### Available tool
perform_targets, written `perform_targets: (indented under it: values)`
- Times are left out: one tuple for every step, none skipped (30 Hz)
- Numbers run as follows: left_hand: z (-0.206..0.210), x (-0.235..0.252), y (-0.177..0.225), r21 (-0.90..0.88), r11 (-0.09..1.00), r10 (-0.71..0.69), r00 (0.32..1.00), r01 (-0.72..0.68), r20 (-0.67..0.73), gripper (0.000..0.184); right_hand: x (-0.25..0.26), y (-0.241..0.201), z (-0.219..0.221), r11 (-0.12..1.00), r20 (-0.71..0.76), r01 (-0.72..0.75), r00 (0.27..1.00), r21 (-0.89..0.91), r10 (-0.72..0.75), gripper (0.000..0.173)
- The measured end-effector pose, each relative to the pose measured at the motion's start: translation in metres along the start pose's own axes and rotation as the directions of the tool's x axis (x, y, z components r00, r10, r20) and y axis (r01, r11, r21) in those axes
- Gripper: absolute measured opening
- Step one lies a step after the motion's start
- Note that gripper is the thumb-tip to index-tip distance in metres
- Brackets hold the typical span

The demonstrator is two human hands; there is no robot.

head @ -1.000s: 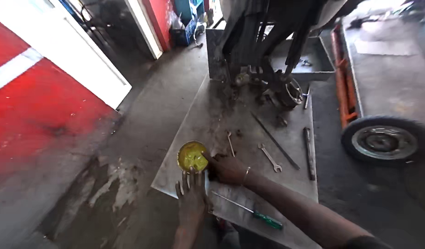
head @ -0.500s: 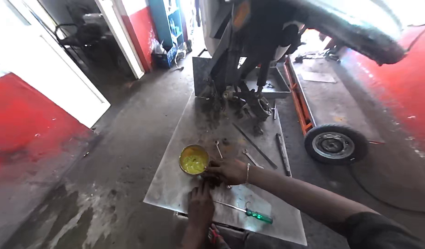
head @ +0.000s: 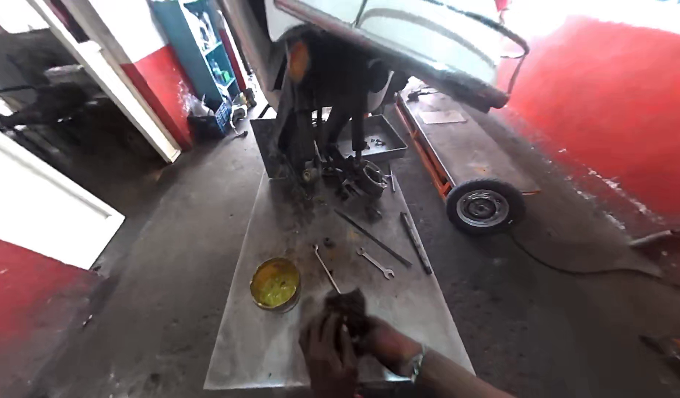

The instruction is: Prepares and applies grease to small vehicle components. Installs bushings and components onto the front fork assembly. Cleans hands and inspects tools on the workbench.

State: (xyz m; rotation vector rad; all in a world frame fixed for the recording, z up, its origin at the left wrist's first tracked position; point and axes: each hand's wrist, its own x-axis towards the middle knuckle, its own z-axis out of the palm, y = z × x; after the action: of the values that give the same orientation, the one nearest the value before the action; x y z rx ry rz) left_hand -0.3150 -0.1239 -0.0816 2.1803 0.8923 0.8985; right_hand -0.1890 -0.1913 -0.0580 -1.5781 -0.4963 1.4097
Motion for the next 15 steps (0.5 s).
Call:
perform_targets:
  values:
    - [0.001, -0.003, 0.007, -0.089, 0.996, -0.012, 0.997, 0.019, 0.080, 0.038, -0.012, -0.002, 0.009, 0.999, 0.027, -0.005, 1.000, 0.054, 0.004, 0.031]
    - [0.001, -0.002, 0.011, -0.152, 0.988, -0.021, 0.993, 0.039, 0.118, 0.041, -0.019, -0.002, 0.015, 0.993, 0.054, -0.002, 0.999, 0.119, -0.005, 0.028]
    - [-0.002, 0.002, 0.015, -0.169, 0.984, -0.033, 0.989, 0.058, 0.144, 0.041, -0.022, -0.004, 0.016, 0.988, 0.097, 0.004, 0.995, 0.153, -0.019, 0.029]
    - [-0.007, 0.008, 0.019, -0.158, 0.985, -0.041, 0.986, 0.067, 0.162, 0.039, -0.026, -0.007, 0.015, 0.989, 0.151, 0.007, 0.988, 0.147, -0.029, 0.033]
    - [-0.011, 0.013, 0.023, -0.143, 0.987, -0.049, 0.985, 0.073, 0.166, 0.035, -0.033, -0.010, 0.014, 0.991, 0.226, 0.001, 0.974, 0.131, -0.031, 0.041]
    - [-0.015, 0.015, 0.025, -0.130, 0.989, -0.050, 0.985, 0.072, 0.164, 0.032, -0.039, -0.008, 0.013, 0.991, 0.301, -0.005, 0.953, 0.134, -0.037, 0.052]
    - [-0.019, 0.016, 0.027, -0.134, 0.988, -0.055, 0.983, 0.079, 0.177, 0.029, -0.043, -0.004, 0.012, 0.991, 0.369, 0.002, 0.928, 0.132, -0.051, 0.061]
    - [-0.021, 0.019, 0.029, -0.161, 0.981, -0.074, 0.975, 0.108, 0.207, 0.028, -0.044, -0.001, 0.010, 0.994, 0.412, 0.027, 0.909, 0.105, -0.068, 0.065]
    - [-0.024, 0.021, 0.031, -0.206, 0.961, -0.126, 0.957, 0.183, 0.262, 0.028, -0.045, 0.001, 0.006, 0.997, 0.440, 0.070, 0.894, 0.039, -0.080, 0.064]
    - [-0.025, 0.022, 0.031, -0.256, 0.921, -0.202, 0.923, 0.292, 0.326, 0.028, -0.048, -0.001, 0.001, 0.990, 0.478, 0.126, 0.875, -0.064, -0.080, 0.063]
    - [-0.026, 0.022, 0.029, -0.295, 0.856, -0.296, 0.871, 0.424, 0.393, 0.028, -0.052, -0.007, -0.005, 0.963, 0.518, 0.194, 0.852, -0.185, -0.072, 0.059]
    - [-0.024, 0.023, 0.025, -0.310, 0.775, -0.397, 0.805, 0.551, 0.440, 0.029, -0.055, -0.013, -0.012, 0.913, 0.549, 0.273, 0.833, -0.303, -0.067, 0.057]
    - [-0.022, 0.022, 0.020, -0.310, 0.676, -0.506, 0.727, 0.669, 0.464, 0.032, -0.059, -0.019, -0.020, 0.842, 0.566, 0.363, 0.820, -0.399, -0.085, 0.052]
    - [-0.018, 0.019, 0.014, -0.318, 0.573, -0.609, 0.652, 0.755, 0.452, 0.035, -0.064, -0.022, -0.026, 0.762, 0.546, 0.449, 0.824, -0.467, -0.152, 0.044]
    - [-0.016, 0.015, 0.009, -0.348, 0.477, -0.675, 0.589, 0.808, 0.444, 0.037, -0.070, -0.024, -0.030, 0.691, 0.473, 0.507, 0.841, -0.515, -0.263, 0.037]
